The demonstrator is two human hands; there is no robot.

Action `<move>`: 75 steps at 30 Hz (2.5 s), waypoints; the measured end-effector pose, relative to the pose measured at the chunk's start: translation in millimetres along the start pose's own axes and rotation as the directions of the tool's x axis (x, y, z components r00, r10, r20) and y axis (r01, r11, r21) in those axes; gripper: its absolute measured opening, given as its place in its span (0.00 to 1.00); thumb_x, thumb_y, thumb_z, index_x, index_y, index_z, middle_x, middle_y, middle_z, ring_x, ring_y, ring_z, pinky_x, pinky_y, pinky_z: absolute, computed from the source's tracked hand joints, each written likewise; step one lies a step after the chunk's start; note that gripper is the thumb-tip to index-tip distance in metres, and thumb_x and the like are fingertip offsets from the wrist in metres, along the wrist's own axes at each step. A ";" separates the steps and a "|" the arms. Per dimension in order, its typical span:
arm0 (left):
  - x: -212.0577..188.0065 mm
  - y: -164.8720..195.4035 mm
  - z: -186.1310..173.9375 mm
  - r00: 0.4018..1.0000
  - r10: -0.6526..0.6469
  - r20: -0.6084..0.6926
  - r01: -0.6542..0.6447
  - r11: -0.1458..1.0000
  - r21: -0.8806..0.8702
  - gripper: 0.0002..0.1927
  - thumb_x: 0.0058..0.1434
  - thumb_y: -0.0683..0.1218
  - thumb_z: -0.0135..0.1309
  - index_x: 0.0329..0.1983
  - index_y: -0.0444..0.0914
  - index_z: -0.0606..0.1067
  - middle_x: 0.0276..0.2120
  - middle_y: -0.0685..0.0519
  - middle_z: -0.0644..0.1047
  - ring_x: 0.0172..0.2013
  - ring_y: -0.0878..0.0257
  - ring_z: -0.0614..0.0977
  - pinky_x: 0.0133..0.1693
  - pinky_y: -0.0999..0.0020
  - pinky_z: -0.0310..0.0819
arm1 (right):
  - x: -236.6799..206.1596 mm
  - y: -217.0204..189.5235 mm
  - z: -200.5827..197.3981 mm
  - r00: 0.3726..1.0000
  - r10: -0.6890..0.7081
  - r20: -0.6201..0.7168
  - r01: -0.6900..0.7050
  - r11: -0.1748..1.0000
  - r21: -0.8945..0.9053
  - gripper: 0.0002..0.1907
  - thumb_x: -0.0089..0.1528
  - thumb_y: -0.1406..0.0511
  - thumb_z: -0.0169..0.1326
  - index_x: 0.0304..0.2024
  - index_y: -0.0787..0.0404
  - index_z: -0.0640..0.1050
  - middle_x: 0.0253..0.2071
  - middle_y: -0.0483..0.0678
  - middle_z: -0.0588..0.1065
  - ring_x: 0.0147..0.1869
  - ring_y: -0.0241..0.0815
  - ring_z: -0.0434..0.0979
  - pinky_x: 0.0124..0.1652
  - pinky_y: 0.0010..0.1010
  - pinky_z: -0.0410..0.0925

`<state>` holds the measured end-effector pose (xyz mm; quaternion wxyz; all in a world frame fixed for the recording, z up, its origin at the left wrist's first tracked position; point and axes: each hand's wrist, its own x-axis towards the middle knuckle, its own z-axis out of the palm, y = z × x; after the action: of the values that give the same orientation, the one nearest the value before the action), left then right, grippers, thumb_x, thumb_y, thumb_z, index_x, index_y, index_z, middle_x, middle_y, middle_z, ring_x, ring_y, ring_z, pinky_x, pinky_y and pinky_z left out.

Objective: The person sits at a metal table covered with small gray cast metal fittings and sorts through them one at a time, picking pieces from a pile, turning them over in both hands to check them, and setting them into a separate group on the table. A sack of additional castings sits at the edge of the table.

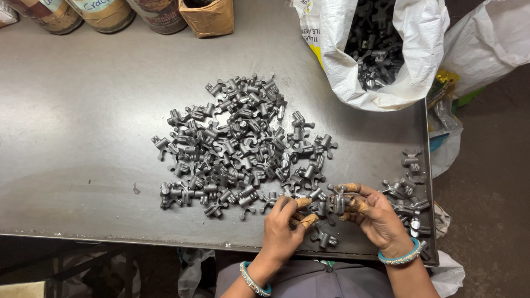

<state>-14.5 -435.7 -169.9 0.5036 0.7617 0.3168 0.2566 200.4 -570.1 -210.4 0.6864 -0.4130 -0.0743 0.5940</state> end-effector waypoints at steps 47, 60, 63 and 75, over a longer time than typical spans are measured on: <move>-4.9 -33.6 15.6 0.926 -0.289 0.245 0.372 0.818 -0.440 0.09 0.57 0.36 0.63 0.42 0.31 0.82 0.33 0.53 0.83 0.32 0.71 0.80 0.35 0.74 0.75 | -19.5 -18.6 67.2 0.823 -0.390 0.412 0.445 -0.008 -0.896 0.23 0.45 0.74 0.61 0.44 0.69 0.75 0.41 0.58 0.76 0.49 0.54 0.76 0.48 0.38 0.69; 4.2 -6.1 -15.6 0.995 -0.095 -0.034 0.092 0.994 -0.063 0.21 0.50 0.33 0.60 0.49 0.34 0.80 0.36 0.49 0.78 0.34 0.60 0.84 0.37 0.68 0.78 | 67.9 -77.1 69.7 0.904 -0.425 -0.047 0.408 0.891 -0.198 0.23 0.54 0.78 0.56 0.51 0.60 0.71 0.47 0.52 0.81 0.48 0.44 0.82 0.44 0.29 0.75; 9.4 1.3 -18.0 0.990 -0.122 -0.075 0.116 0.990 -0.083 0.21 0.50 0.35 0.63 0.49 0.35 0.79 0.37 0.50 0.78 0.34 0.59 0.84 0.37 0.67 0.78 | 74.0 -57.4 93.4 0.886 -0.457 0.073 0.399 0.674 -0.621 0.22 0.55 0.76 0.61 0.50 0.65 0.71 0.47 0.52 0.78 0.45 0.43 0.78 0.44 0.32 0.76; 11.1 -3.0 -10.4 0.985 -0.128 -0.113 0.111 0.982 -0.150 0.24 0.53 0.35 0.63 0.55 0.35 0.77 0.42 0.49 0.81 0.38 0.61 0.85 0.42 0.68 0.80 | 54.0 6.0 50.3 0.941 -0.336 0.029 0.309 0.826 -0.472 0.14 0.62 0.75 0.58 0.50 0.65 0.75 0.50 0.52 0.78 0.54 0.42 0.78 0.55 0.33 0.72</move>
<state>-15.2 -420.3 -168.1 0.5513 0.6860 0.3729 0.2939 181.4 -499.0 -202.7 0.6579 -0.5645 -0.2653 0.4220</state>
